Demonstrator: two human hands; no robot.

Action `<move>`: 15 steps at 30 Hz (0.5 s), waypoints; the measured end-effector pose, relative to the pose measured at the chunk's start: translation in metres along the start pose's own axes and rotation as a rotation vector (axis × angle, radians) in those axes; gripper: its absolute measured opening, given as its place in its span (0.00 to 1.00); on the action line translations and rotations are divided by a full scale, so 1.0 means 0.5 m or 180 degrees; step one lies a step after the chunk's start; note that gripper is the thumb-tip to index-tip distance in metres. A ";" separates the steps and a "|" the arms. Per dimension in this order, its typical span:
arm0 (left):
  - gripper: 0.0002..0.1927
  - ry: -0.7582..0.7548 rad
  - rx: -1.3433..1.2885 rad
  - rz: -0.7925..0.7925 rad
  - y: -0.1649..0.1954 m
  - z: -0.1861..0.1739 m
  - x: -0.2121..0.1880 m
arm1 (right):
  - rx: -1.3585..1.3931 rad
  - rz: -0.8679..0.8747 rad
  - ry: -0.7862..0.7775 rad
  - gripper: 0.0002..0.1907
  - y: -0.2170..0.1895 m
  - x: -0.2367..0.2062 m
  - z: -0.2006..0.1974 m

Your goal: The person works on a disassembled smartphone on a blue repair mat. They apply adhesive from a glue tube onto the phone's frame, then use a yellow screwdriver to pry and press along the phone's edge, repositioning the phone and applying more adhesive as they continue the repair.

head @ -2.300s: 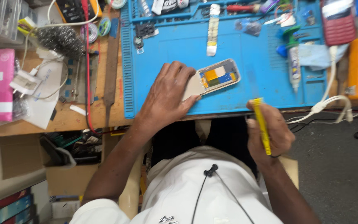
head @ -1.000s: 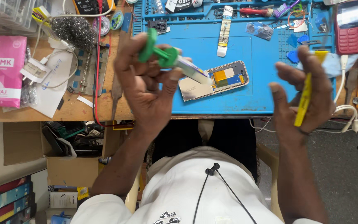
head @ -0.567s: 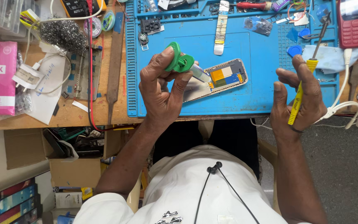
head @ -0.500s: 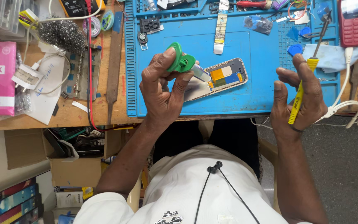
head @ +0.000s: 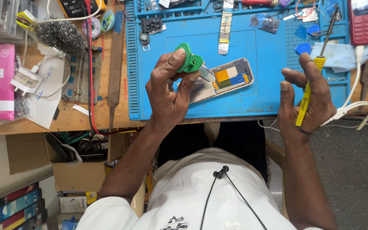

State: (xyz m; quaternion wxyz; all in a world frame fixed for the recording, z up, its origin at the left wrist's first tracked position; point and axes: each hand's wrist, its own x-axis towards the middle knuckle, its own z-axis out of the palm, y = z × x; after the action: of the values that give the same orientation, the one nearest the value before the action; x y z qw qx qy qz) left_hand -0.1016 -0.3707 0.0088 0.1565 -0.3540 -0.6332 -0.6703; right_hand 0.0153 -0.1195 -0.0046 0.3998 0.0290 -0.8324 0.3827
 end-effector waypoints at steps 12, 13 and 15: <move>0.26 -0.0053 0.0061 0.0011 -0.001 -0.002 0.001 | 0.0025 0.0004 0.0008 0.23 0.006 0.001 0.001; 0.26 -0.0067 0.0072 0.0010 -0.001 -0.003 0.001 | 0.0017 0.0007 0.0008 0.23 0.006 0.001 0.002; 0.26 -0.0084 0.0081 0.0011 -0.002 -0.004 0.002 | 0.0008 0.0014 0.0008 0.23 0.008 0.000 0.002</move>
State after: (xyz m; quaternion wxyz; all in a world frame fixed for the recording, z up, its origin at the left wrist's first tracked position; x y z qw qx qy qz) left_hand -0.1035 -0.3721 0.0088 0.1538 -0.3618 -0.6431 -0.6571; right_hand 0.0133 -0.1173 -0.0072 0.4000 0.0271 -0.8315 0.3846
